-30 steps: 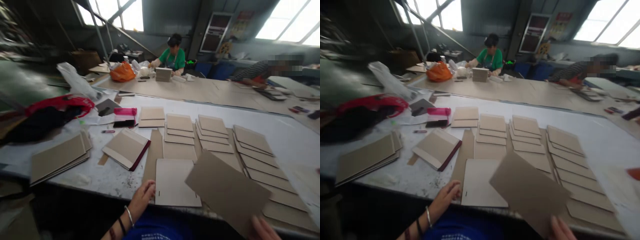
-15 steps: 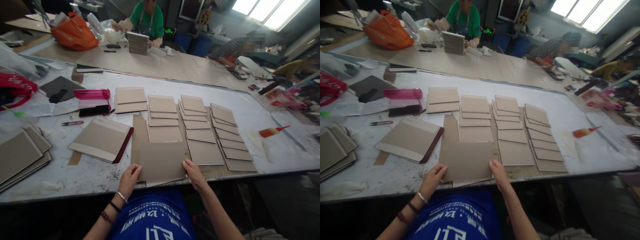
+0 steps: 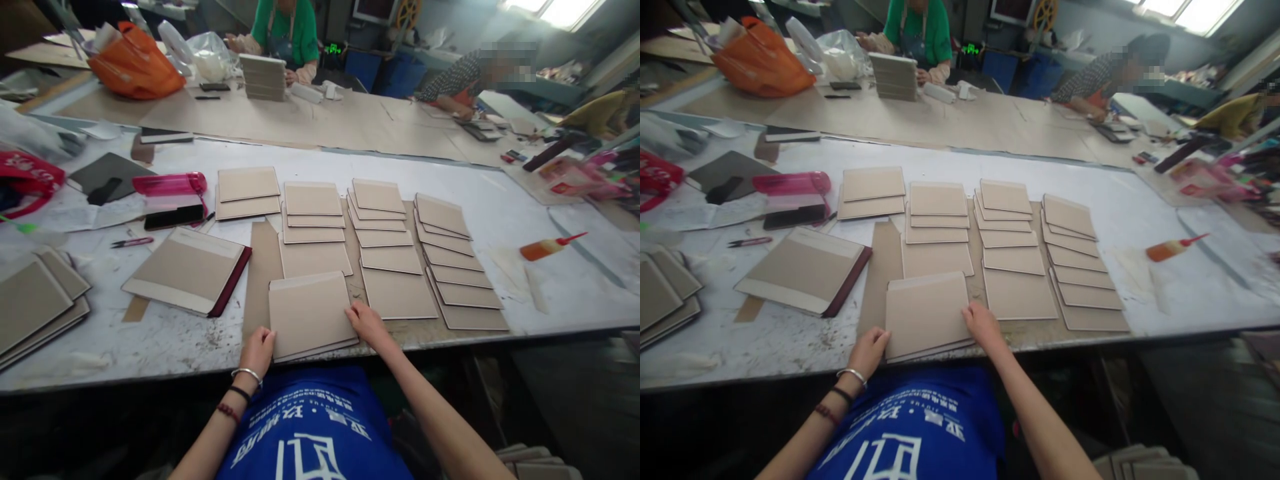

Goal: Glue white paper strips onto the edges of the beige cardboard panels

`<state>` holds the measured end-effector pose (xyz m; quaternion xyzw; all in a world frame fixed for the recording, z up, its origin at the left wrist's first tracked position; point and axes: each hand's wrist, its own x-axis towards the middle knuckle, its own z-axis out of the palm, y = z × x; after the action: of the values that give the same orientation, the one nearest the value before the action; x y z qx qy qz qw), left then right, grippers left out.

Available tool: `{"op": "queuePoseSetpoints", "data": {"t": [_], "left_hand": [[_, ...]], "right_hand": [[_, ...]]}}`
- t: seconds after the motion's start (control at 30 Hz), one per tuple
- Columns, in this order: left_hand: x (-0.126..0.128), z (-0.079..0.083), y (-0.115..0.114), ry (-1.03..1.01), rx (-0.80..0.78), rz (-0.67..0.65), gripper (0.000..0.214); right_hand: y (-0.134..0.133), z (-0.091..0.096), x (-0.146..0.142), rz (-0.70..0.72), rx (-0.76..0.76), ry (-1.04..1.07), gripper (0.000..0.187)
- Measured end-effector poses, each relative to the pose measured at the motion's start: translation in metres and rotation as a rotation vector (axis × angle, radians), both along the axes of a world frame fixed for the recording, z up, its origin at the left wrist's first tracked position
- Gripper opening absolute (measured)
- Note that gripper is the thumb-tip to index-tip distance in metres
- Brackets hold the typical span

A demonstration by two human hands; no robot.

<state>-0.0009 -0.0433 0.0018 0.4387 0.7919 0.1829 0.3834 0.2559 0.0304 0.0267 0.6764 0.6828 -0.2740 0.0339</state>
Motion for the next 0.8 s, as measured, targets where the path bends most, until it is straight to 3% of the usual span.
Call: {"op": "queuePoseSetpoints", "data": {"t": [0.4, 0.8], "left_hand": [[0.013, 0.004, -0.001, 0.187, -0.114, -0.052, 0.02], [0.011, 0.001, 0.004, 0.191, -0.138, -0.079, 0.018]], "right_hand": [[-0.006, -0.01, 0.005, 0.099, -0.023, -0.156, 0.025], [-0.003, -0.007, 0.001, 0.136, -0.033, -0.199, 0.025]]}}
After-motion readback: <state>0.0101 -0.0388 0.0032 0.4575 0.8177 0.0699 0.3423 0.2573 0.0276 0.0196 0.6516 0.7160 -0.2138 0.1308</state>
